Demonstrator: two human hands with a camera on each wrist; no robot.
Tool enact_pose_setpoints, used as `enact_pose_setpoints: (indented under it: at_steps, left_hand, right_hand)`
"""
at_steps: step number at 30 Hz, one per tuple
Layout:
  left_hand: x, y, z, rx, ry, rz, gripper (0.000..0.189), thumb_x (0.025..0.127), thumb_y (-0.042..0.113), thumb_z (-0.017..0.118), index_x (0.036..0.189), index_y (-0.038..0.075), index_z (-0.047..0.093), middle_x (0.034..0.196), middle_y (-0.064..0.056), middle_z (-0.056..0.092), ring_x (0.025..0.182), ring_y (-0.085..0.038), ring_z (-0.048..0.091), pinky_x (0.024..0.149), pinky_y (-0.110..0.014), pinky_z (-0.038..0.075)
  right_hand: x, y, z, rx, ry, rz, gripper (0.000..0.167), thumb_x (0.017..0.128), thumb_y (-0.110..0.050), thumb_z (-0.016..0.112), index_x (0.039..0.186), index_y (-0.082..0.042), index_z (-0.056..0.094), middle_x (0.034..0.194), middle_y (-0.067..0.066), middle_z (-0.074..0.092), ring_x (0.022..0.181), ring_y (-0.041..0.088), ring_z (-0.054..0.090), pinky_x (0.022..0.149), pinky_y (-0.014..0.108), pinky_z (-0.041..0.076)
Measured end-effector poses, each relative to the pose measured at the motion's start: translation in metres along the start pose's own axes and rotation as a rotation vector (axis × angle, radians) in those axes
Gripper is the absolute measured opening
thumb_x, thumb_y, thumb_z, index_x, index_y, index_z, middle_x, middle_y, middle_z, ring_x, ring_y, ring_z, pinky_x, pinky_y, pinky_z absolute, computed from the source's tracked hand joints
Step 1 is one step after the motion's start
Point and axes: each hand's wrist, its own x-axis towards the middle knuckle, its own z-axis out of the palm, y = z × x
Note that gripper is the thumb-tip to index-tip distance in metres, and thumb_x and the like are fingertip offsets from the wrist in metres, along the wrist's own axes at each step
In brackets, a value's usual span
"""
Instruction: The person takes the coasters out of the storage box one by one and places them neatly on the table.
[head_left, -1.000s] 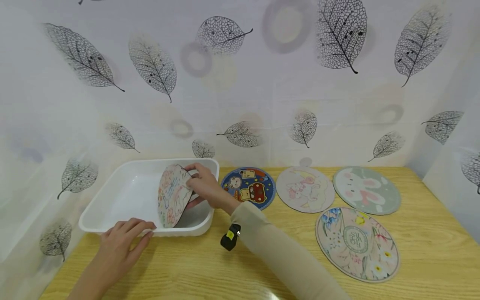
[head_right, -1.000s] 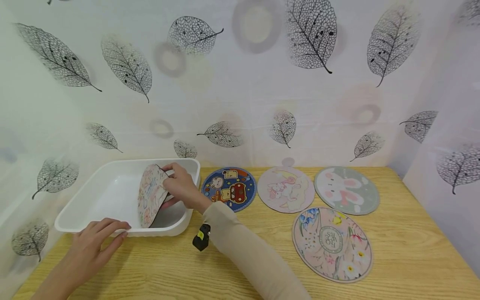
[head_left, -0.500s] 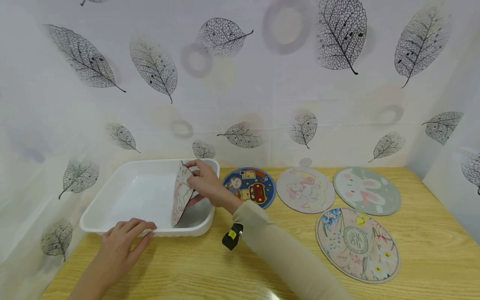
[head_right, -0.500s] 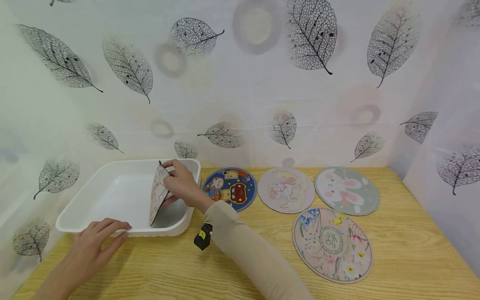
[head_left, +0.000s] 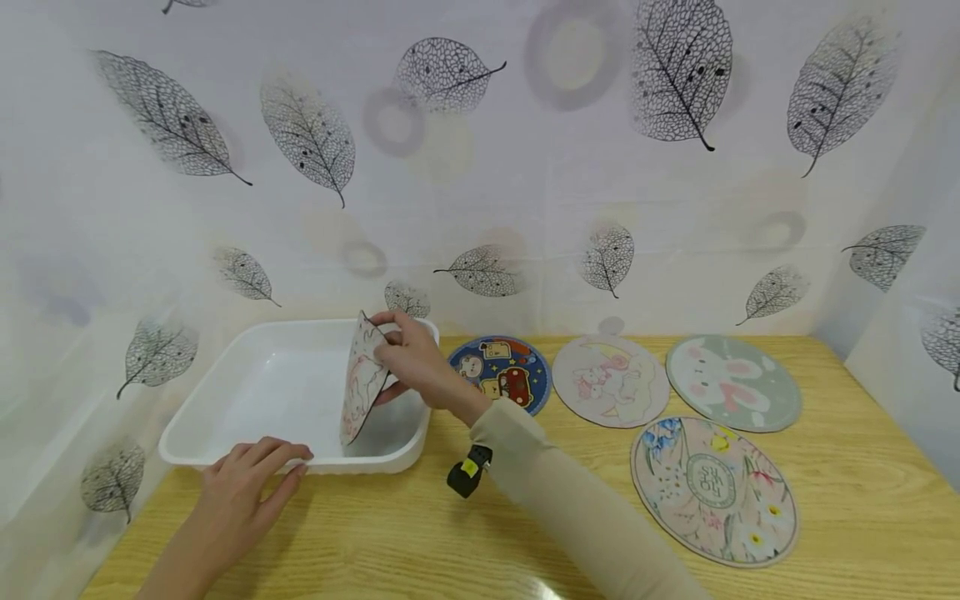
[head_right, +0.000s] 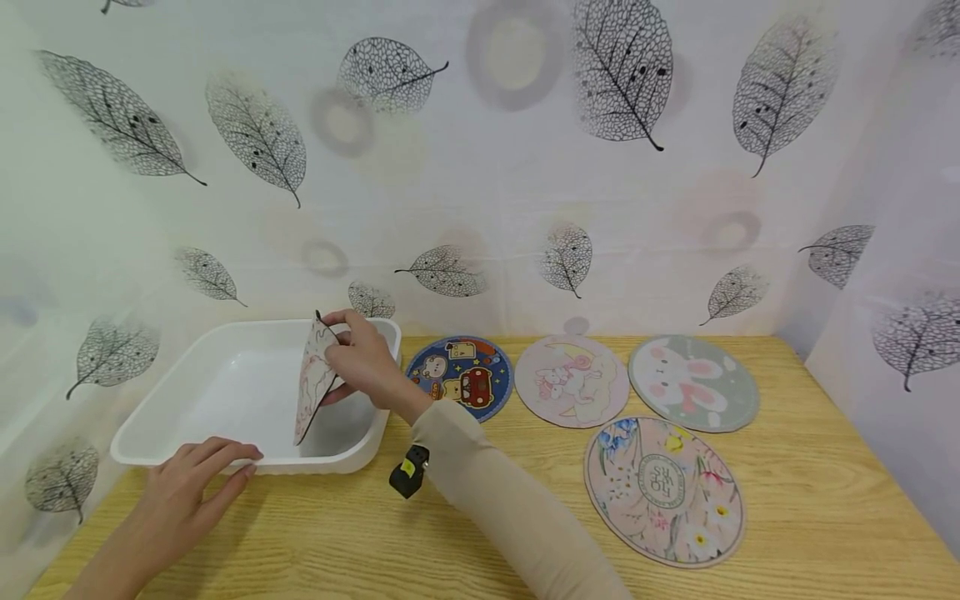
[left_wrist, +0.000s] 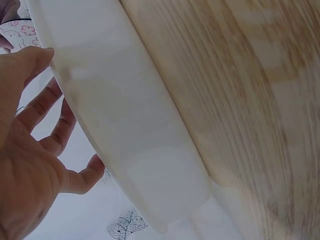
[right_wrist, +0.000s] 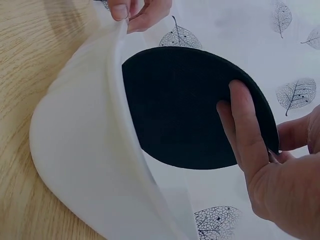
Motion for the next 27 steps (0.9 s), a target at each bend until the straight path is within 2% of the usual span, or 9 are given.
enact_pose_setpoints:
  at_steps: [7, 15, 22, 27]
  left_hand:
    - [0.000, 0.000, 0.000, -0.010, -0.011, -0.020, 0.036, 0.075, 0.005, 0.086, 0.100, 0.026, 0.074, 0.099, 0.010, 0.071, 0.086, -0.025, 0.063, 0.063, -0.051, 0.047]
    - [0.002, 0.000, -0.001, -0.018, -0.017, -0.041, 0.034, 0.077, 0.005, 0.085, 0.101, 0.027, 0.074, 0.100, 0.009, 0.072, 0.088, -0.026, 0.062, 0.066, -0.055, 0.047]
    - [0.004, -0.004, -0.002, -0.019, -0.016, -0.015, 0.036, 0.076, 0.003, 0.085, 0.100, 0.028, 0.074, 0.100, 0.011, 0.072, 0.086, -0.024, 0.063, 0.064, -0.044, 0.046]
    - [0.004, -0.010, 0.000, -0.022, 0.009, 0.012, 0.037, 0.074, 0.004, 0.086, 0.100, 0.027, 0.075, 0.099, 0.011, 0.072, 0.083, -0.024, 0.064, 0.063, -0.037, 0.046]
  right_hand:
    - [-0.006, -0.006, -0.003, 0.003, -0.013, -0.031, 0.045, 0.102, -0.001, 0.048, 0.145, -0.012, 0.047, 0.113, 0.014, 0.069, 0.081, 0.023, 0.070, 0.057, 0.045, 0.063]
    - [-0.017, -0.014, -0.008, -0.009, -0.016, -0.057, 0.041, 0.103, -0.004, 0.049, 0.141, -0.019, 0.050, 0.117, 0.013, 0.069, 0.080, 0.025, 0.072, 0.054, 0.042, 0.062]
    - [-0.026, -0.021, -0.011, -0.024, -0.011, -0.077, 0.041, 0.104, -0.005, 0.049, 0.142, -0.022, 0.050, 0.125, 0.012, 0.067, 0.082, 0.024, 0.072, 0.057, 0.044, 0.063]
    - [-0.033, -0.026, -0.014, -0.023, -0.033, -0.108, 0.041, 0.104, -0.006, 0.048, 0.142, -0.020, 0.050, 0.127, 0.013, 0.066, 0.082, 0.025, 0.072, 0.057, 0.045, 0.063]
